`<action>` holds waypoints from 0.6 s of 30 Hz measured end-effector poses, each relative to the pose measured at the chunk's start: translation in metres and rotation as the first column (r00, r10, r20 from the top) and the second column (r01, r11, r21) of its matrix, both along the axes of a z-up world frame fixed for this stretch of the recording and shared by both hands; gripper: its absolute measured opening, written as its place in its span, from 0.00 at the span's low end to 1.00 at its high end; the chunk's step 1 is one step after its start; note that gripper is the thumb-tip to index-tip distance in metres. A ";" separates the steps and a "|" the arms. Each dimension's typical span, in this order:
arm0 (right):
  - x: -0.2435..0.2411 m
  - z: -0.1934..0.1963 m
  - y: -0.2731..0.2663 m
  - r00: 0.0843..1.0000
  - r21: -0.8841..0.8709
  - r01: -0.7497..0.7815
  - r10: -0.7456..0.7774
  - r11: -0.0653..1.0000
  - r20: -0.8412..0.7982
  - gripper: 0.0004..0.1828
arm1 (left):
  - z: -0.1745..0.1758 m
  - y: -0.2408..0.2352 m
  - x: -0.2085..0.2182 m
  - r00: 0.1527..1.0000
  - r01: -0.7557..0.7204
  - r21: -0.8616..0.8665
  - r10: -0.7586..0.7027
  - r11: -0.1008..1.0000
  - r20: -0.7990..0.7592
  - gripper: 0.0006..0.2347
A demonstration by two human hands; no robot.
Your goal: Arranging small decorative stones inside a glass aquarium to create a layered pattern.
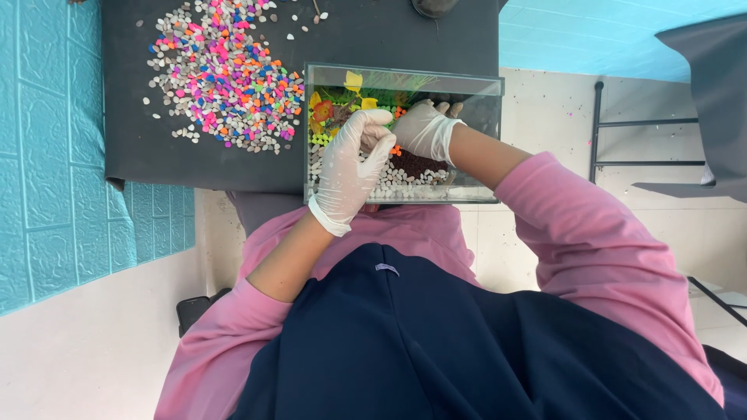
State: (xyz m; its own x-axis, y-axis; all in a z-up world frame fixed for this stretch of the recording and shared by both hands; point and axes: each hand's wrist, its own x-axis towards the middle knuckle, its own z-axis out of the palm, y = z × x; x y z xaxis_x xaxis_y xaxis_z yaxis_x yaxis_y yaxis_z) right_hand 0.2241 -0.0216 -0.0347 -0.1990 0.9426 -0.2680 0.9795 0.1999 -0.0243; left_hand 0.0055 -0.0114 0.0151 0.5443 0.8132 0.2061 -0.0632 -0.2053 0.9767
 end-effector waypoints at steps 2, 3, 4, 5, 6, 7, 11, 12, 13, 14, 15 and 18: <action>0.001 -0.010 0.004 1.000 0.022 -0.012 0.012 1.000 0.009 0.04 | 0.000 0.000 0.000 1.000 -0.004 -0.009 0.004 1.000 0.010 0.09; 0.001 -0.016 0.006 1.000 0.041 -0.022 0.021 0.999 0.019 0.04 | 0.001 0.000 0.000 1.000 -0.005 -0.020 0.005 1.000 0.021 0.08; 0.002 -0.021 0.007 0.999 0.041 -0.027 0.027 0.999 0.019 0.04 | 0.001 0.001 0.000 1.000 -0.011 -0.020 0.011 1.000 0.020 0.08; 0.003 -0.027 0.008 0.999 0.059 -0.035 0.033 0.998 0.029 0.05 | 0.001 0.001 0.000 0.999 -0.004 -0.031 0.005 1.000 0.032 0.08; 0.004 -0.033 0.008 0.998 0.076 -0.043 0.040 0.996 0.038 0.05 | 0.001 0.002 0.001 0.999 0.002 -0.041 -0.001 0.999 0.043 0.08; 0.006 -0.040 0.006 0.999 0.073 -0.040 0.038 0.996 0.037 0.05 | 0.001 0.002 0.001 0.999 0.005 -0.043 -0.003 0.999 0.042 0.08; 0.018 -0.064 0.002 0.997 0.125 -0.044 0.036 0.991 0.063 0.05 | 0.003 0.001 0.002 0.998 0.014 -0.047 -0.011 0.999 0.056 0.07; 0.021 -0.070 0.002 0.997 0.144 -0.047 0.037 0.988 0.071 0.06 | 0.003 0.001 0.002 0.999 0.010 -0.047 -0.008 0.999 0.051 0.08; 0.025 -0.075 0.001 0.997 0.143 -0.049 0.039 0.989 0.070 0.06 | 0.003 0.001 0.002 0.999 0.008 -0.048 -0.005 0.999 0.050 0.08; 0.028 -0.080 0.000 0.996 0.161 -0.056 0.044 0.985 0.080 0.06 | 0.002 0.001 0.002 0.999 -0.001 -0.030 0.002 1.000 0.041 0.08; 0.032 -0.085 0.000 0.995 0.181 -0.064 0.048 0.982 0.090 0.06 | 0.002 0.001 0.003 0.999 -0.009 -0.009 0.010 1.000 0.033 0.08; 0.035 -0.100 -0.005 0.992 0.221 -0.073 0.049 0.972 0.113 0.07 | 0.000 0.000 0.003 0.999 -0.006 -0.018 0.007 1.000 0.044 0.08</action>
State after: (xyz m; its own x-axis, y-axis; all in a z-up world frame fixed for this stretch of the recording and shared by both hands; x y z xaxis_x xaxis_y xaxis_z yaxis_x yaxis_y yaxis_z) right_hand 0.2588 -0.0270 -0.1343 -0.2401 0.9680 -0.0733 0.9598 0.2481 0.1313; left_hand 0.0084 -0.0110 0.0146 0.5296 0.8203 0.2158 -0.1055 -0.1887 0.9763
